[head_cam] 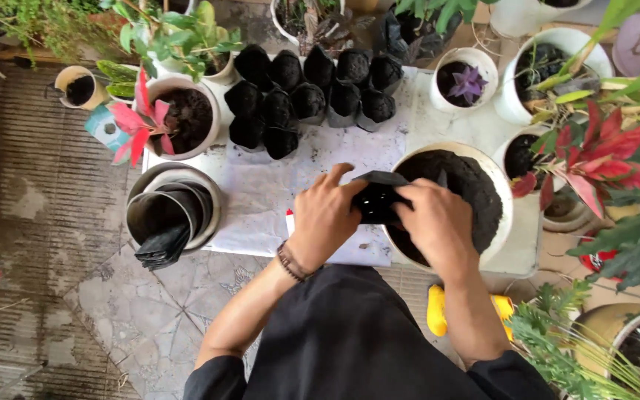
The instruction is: The person fills black seed pouches with soil from a large white bucket using a small trowel. They then add seeds from a yellow cup into the pouch and spray the soil with water from a white spray bottle.
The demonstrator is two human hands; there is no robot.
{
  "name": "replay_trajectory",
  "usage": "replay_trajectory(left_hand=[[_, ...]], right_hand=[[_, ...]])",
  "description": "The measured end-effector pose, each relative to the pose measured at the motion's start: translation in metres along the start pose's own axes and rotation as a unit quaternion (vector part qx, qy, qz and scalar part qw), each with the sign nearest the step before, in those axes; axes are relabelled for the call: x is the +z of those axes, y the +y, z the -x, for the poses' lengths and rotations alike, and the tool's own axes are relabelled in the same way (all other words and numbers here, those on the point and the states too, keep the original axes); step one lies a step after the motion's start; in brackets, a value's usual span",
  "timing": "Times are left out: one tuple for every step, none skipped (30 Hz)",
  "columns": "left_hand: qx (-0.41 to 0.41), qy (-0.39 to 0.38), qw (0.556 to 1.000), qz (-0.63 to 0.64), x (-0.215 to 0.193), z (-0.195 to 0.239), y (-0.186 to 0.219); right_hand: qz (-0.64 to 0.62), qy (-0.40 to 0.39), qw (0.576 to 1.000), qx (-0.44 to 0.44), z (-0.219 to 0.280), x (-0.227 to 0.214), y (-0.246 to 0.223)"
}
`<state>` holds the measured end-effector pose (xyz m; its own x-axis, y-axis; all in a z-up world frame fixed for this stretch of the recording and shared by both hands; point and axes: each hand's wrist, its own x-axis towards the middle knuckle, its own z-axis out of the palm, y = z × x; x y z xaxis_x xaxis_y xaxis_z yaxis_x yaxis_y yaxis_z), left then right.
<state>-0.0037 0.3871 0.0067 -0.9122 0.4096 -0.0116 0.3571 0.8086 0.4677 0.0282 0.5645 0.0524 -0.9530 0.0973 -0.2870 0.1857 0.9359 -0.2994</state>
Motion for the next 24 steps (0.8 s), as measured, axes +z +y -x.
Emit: replay_trajectory(left_hand=[[0.002,-0.003,1.0,-0.001,0.009,-0.009,0.008],[0.024,-0.016,1.0,-0.003,0.018,-0.017,0.017],[0.048,-0.029,0.998,-0.006,0.026,-0.025,0.024],[0.053,-0.034,0.998,-0.009,0.038,-0.028,0.024],[0.068,-0.036,0.997,0.007,0.051,-0.033,0.027],[0.083,-0.039,0.996,0.023,0.065,-0.039,0.031],[0.089,-0.042,0.995,0.025,0.074,-0.043,0.032],[0.091,-0.056,0.994,0.03,0.084,-0.047,0.033],[0.09,-0.071,0.993,0.034,0.093,-0.048,0.031],[0.094,-0.075,0.992,0.034,0.108,-0.047,0.027],[0.096,-0.082,0.992,0.03,0.123,-0.049,0.023],[0.097,-0.089,0.991,0.027,0.136,-0.051,0.018],[0.101,-0.088,0.991,0.026,0.152,-0.054,0.013],[0.106,-0.081,0.991,0.009,0.168,-0.056,0.007],[0.109,-0.078,0.991,-0.009,0.185,-0.054,0.0],[0.11,-0.08,0.991,-0.009,0.196,-0.051,-0.006],[0.121,-0.067,0.99,-0.022,0.207,-0.052,-0.01],[0.132,-0.055,0.989,-0.035,0.218,-0.052,-0.014],[0.135,-0.058,0.989,-0.033,0.221,-0.05,-0.014],[0.148,-0.041,0.988,-0.03,0.224,-0.047,-0.013],[0.159,-0.023,0.987,-0.029,0.225,-0.046,-0.014],[0.16,-0.024,0.986,-0.029,0.221,-0.043,-0.011],[0.162,-0.014,0.986,-0.036,0.217,-0.042,-0.008],[0.164,-0.004,0.986,-0.043,0.212,-0.041,-0.005]], right_hand=[[-0.002,0.0,1.0,0.003,0.0,0.001,0.015],[0.006,-0.001,1.0,0.023,-0.001,0.002,0.03],[0.012,0.0,0.999,0.044,-0.001,0.005,0.044],[0.007,0.0,0.999,0.048,-0.001,0.011,0.051],[0.003,-0.001,0.998,0.066,-0.001,0.015,0.062],[-0.001,-0.003,0.996,0.084,-0.001,0.018,0.072],[-0.001,-0.001,0.996,0.09,0.0,0.02,0.077],[-0.01,-0.006,0.995,0.099,0.0,0.023,0.08],[-0.021,-0.014,0.994,0.107,0.002,0.027,0.082],[-0.022,-0.015,0.993,0.111,0.0,0.041,0.091],[-0.025,-0.01,0.993,0.114,-0.005,0.054,0.099],[-0.027,-0.006,0.993,0.116,-0.01,0.066,0.108],[-0.027,-0.003,0.993,0.118,-0.015,0.075,0.112],[-0.03,-0.008,0.992,0.122,-0.02,0.084,0.115],[-0.033,-0.017,0.991,0.126,-0.023,0.096,0.118],[-0.034,-0.018,0.991,0.127,-0.024,0.106,0.121],[-0.036,-0.02,0.991,0.127,-0.027,0.114,0.125],[-0.038,-0.022,0.991,0.126,-0.03,0.122,0.129],[-0.039,-0.022,0.99,0.131,-0.03,0.125,0.13],[-0.035,-0.019,0.991,0.129,-0.029,0.128,0.13],[-0.031,-0.016,0.992,0.124,-0.03,0.13,0.13],[-0.032,-0.016,0.991,0.126,-0.024,0.128,0.129],[-0.023,0.006,0.994,0.11,-0.02,0.126,0.129],[-0.014,0.027,0.995,0.095,-0.016,0.124,0.129]])
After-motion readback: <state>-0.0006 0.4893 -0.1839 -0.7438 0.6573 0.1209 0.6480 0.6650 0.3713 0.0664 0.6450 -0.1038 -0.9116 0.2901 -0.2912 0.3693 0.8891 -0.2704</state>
